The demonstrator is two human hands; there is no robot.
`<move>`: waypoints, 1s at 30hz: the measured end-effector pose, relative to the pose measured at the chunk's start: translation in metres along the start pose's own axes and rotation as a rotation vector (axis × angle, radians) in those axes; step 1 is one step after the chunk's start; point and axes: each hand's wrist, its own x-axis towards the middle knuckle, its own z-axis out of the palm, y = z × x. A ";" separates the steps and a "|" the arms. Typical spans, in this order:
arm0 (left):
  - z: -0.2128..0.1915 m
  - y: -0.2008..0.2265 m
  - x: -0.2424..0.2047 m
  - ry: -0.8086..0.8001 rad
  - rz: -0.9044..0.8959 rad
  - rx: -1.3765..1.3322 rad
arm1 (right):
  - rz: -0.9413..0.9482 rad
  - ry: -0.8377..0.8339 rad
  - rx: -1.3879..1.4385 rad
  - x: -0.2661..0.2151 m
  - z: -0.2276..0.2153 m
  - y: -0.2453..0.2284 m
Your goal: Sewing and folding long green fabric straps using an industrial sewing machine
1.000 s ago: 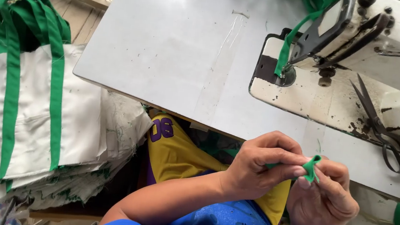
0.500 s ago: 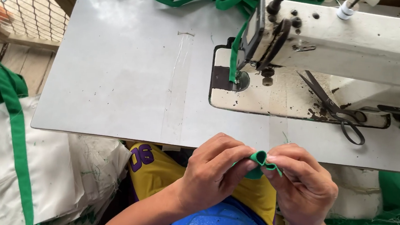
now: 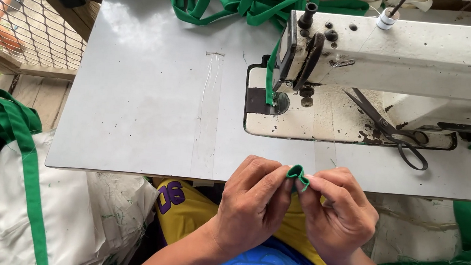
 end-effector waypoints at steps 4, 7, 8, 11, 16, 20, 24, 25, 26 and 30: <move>0.005 -0.001 -0.007 0.039 -0.129 -0.011 | -0.042 0.045 -0.034 -0.002 0.003 0.002; 0.006 0.001 -0.005 0.073 -0.197 -0.053 | -0.043 0.053 -0.020 -0.002 0.004 0.003; 0.006 0.003 -0.004 0.075 -0.226 -0.093 | -0.054 0.040 -0.005 -0.003 0.003 0.003; 0.007 0.004 -0.002 0.082 -0.192 -0.087 | -0.062 0.034 -0.067 -0.002 -0.001 0.003; 0.009 0.003 -0.004 0.050 -0.127 -0.058 | -0.026 0.022 -0.039 -0.003 -0.004 0.003; 0.006 0.001 -0.005 -0.011 -0.150 -0.117 | 0.161 -0.045 0.084 -0.002 -0.013 0.002; 0.009 0.000 -0.006 -0.007 -0.150 -0.166 | 0.477 -0.128 0.415 0.000 -0.024 0.007; 0.011 0.000 -0.007 0.002 -0.147 -0.180 | 0.477 -0.131 0.422 0.001 -0.025 0.008; 0.013 -0.001 -0.009 0.012 -0.146 -0.192 | 0.478 -0.137 0.430 0.001 -0.025 0.008; 0.018 -0.004 -0.012 0.061 -0.136 -0.187 | 0.493 -0.149 0.373 0.002 -0.030 0.007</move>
